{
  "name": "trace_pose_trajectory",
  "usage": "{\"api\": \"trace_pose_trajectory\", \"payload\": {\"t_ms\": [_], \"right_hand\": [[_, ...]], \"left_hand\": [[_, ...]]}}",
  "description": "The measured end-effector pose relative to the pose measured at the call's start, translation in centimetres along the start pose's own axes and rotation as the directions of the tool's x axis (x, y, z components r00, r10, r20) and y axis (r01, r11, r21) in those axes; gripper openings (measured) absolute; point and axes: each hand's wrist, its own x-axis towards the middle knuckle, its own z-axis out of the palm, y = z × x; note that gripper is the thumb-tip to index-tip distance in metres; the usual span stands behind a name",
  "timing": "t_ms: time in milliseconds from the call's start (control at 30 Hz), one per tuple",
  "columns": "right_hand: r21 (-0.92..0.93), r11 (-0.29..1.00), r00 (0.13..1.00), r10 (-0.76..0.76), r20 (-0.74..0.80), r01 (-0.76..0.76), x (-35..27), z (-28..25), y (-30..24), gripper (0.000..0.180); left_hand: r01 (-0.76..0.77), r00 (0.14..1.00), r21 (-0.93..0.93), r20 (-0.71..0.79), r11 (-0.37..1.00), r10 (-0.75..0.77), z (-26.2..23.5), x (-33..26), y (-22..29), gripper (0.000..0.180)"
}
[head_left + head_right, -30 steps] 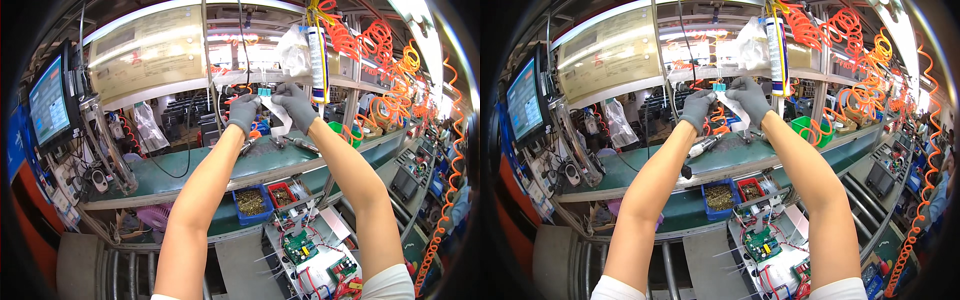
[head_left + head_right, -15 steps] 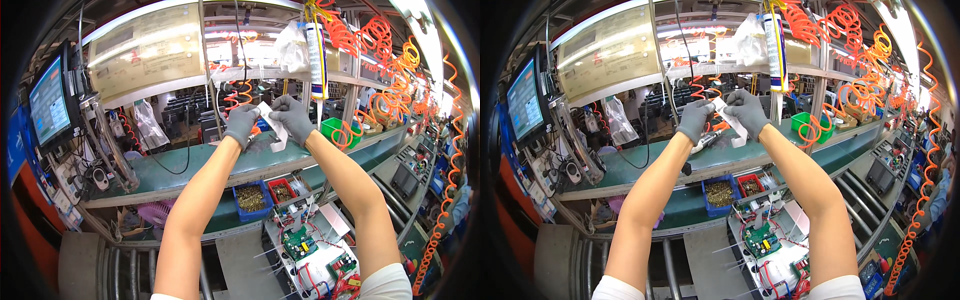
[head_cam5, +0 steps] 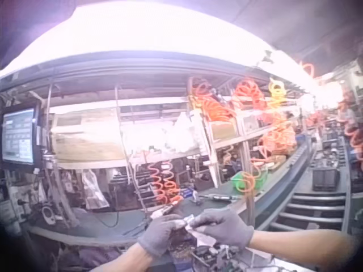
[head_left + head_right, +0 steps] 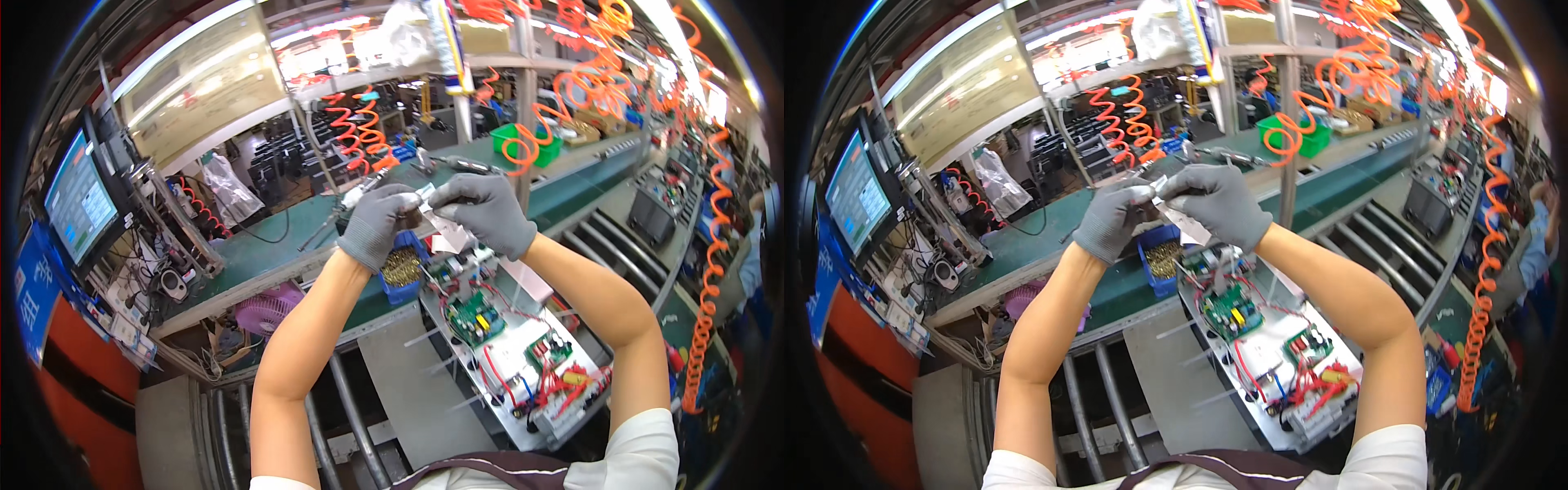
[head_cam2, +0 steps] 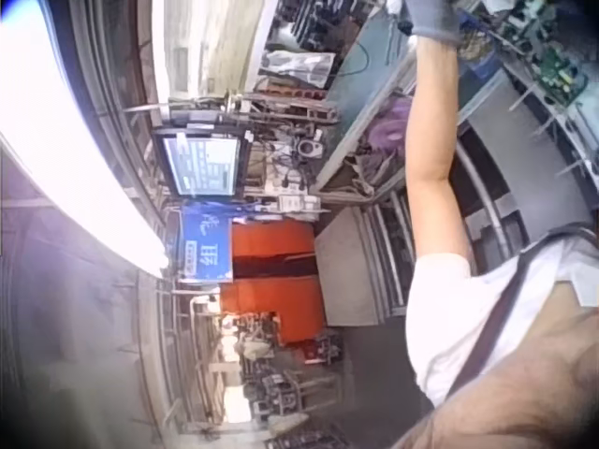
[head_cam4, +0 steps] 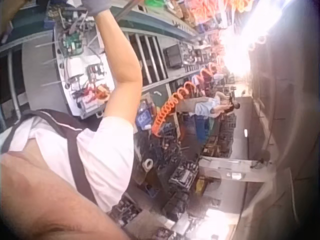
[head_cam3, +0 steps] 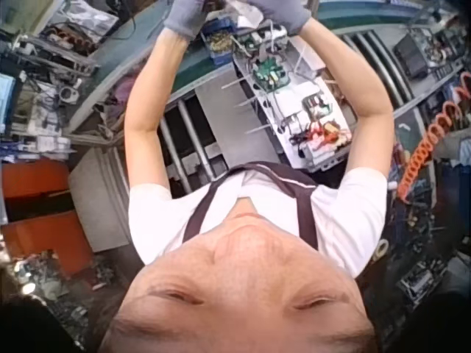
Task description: The person assembles an electronic device on a workbench, using a pneumatic screwdriver to fasten screws and a red squeeze bottle to apply adhesive to the circuit board. The person handles wires, a metal casing, and a circuit board while working in a factory setting.
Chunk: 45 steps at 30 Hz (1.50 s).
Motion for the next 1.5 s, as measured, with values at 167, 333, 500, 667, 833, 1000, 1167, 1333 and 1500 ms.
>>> {"api": "trace_pose_trajectory", "payload": {"t_ms": [167,333,500,667,833,1000,1167,1333,1500], "right_hand": [[0.148,0.988,0.993,0.066,-0.093,-0.052,-6.9,-3.8,-2.9,0.013],[0.204,0.979,0.925,0.093,-0.369,-0.017,-18.3,-7.4,-8.5,0.017],[0.447,0.885,0.785,0.366,-0.501,-0.127,-34.5,-11.1,-10.7,0.013],[0.650,0.666,0.551,0.718,-0.425,-0.366,-42.1,-5.7,-7.2,0.018],[0.665,0.656,0.507,0.734,-0.452,-0.358,-41.1,-2.6,-5.9,0.031],[0.573,0.703,0.530,0.703,-0.474,-0.420,-40.3,-2.7,-5.6,0.029],[0.512,0.709,0.566,0.700,-0.435,-0.484,-40.2,-3.8,-5.1,0.030],[0.547,0.682,0.573,0.720,-0.390,-0.485,-39.9,-4.4,-4.9,0.031],[0.539,0.677,0.542,0.731,-0.413,-0.502,-39.8,-4.3,-4.8,0.031]], "left_hand": [[0.025,0.995,-0.114,0.099,0.993,-0.014,7.8,-2.2,-1.8,0.017],[0.149,0.987,-0.323,0.102,0.935,-0.122,10.2,-9.4,-5.8,0.024],[0.283,0.957,-0.471,0.085,0.836,-0.276,11.2,-16.2,-10.4,0.024],[0.300,0.930,-0.567,-0.006,0.768,-0.368,13.2,-19.9,-13.5,0.025],[0.239,0.931,-0.537,-0.109,0.809,-0.348,15.9,-21.7,-13.3,0.023],[0.179,0.936,-0.531,-0.166,0.828,-0.309,16.4,-22.7,-13.0,0.024],[0.184,0.941,-0.527,-0.149,0.830,-0.303,15.1,-23.9,-13.6,0.022],[0.179,0.953,-0.572,-0.103,0.801,-0.286,12.9,-24.8,-14.9,0.024],[0.191,0.937,-0.591,-0.130,0.784,-0.326,12.7,-24.7,-15.2,0.024]]}}
